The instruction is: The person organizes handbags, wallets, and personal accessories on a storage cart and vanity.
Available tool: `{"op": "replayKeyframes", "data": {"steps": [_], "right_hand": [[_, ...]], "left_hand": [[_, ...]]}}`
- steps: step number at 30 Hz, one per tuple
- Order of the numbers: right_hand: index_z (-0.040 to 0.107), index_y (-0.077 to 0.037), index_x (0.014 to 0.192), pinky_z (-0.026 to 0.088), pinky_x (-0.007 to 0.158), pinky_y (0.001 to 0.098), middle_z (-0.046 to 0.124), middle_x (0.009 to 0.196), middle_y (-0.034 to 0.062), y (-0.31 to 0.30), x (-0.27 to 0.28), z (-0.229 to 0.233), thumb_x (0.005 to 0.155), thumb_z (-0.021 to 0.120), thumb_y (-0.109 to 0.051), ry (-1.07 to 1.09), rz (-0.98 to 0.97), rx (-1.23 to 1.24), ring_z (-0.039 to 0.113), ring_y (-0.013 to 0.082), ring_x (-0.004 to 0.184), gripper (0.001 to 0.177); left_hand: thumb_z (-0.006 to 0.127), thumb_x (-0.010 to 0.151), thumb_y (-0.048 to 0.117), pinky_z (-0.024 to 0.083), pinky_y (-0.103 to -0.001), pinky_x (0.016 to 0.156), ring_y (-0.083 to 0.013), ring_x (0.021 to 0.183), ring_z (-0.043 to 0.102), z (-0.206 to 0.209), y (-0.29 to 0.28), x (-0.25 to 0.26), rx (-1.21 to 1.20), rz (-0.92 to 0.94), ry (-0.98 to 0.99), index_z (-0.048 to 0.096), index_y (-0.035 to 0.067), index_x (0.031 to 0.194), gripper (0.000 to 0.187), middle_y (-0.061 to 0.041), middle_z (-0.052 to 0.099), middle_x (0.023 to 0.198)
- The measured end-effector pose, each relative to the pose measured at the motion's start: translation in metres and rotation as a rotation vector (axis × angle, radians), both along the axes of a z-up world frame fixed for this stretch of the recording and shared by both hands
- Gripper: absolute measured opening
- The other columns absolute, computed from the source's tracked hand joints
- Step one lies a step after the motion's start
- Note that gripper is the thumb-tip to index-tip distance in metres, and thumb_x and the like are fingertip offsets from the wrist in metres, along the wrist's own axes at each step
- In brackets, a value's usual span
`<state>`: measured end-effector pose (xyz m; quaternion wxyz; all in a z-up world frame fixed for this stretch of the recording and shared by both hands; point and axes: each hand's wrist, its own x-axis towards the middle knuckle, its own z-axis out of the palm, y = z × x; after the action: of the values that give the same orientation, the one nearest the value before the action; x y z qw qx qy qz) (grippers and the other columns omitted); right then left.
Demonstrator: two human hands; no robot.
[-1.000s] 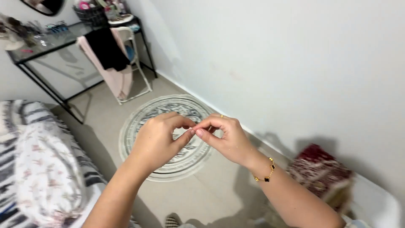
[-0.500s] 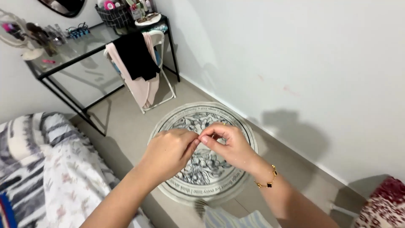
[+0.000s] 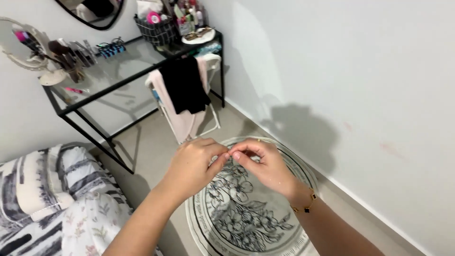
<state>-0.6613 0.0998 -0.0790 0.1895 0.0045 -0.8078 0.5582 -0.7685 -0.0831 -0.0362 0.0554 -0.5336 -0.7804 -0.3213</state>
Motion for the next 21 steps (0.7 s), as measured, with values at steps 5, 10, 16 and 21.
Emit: {"op": "replayKeyframes", "data": {"steps": [5,10,16,21], "right_hand": [[0.077,-0.002,0.104,0.056,0.077,0.0266,0.076,0.095,0.0035,-0.033,-0.117,-0.018,0.098,0.067,-0.016,-0.041,0.077,0.007,0.066,0.0095,0.084,0.018],[0.076,-0.002,0.102,0.056,0.076,0.0272,0.076,0.098,0.0037,-0.081,-0.263,-0.033,0.097,0.067,-0.016,-0.047,0.114,-0.007,0.067,0.0092,0.085,0.017],[0.077,-0.004,0.102,0.056,0.073,0.0256,0.077,0.093,0.0034,-0.126,-0.417,-0.055,0.095,0.070,-0.017,-0.012,0.100,0.019,0.068,0.0094,0.080,0.016],[0.079,-0.006,0.100,0.054,0.066,0.0253,0.076,0.091,0.0008,-0.135,-0.527,-0.077,0.094,0.069,-0.019,-0.186,0.013,-0.008,0.064,0.0085,0.072,0.018]], "left_hand": [[0.070,0.086,0.025,0.053,-0.047,0.073,-0.0310,0.081,0.069,-0.027,-0.041,-0.115,-0.040,0.028,-0.018,0.078,0.012,0.090,0.016,-0.007,0.073,0.084],[0.069,0.087,0.023,0.054,-0.046,0.074,-0.0313,0.082,0.069,-0.038,-0.092,-0.254,-0.062,0.038,-0.025,0.077,0.011,0.092,0.015,-0.008,0.074,0.087],[0.069,0.087,0.021,0.054,-0.047,0.074,-0.0350,0.086,0.068,-0.054,-0.131,-0.406,-0.085,0.086,-0.090,0.075,0.010,0.091,0.014,-0.011,0.072,0.088],[0.068,0.088,0.022,0.054,-0.047,0.075,-0.0342,0.086,0.068,-0.082,-0.137,-0.512,-0.131,0.119,-0.096,0.075,0.011,0.090,0.014,-0.010,0.072,0.086]]}}
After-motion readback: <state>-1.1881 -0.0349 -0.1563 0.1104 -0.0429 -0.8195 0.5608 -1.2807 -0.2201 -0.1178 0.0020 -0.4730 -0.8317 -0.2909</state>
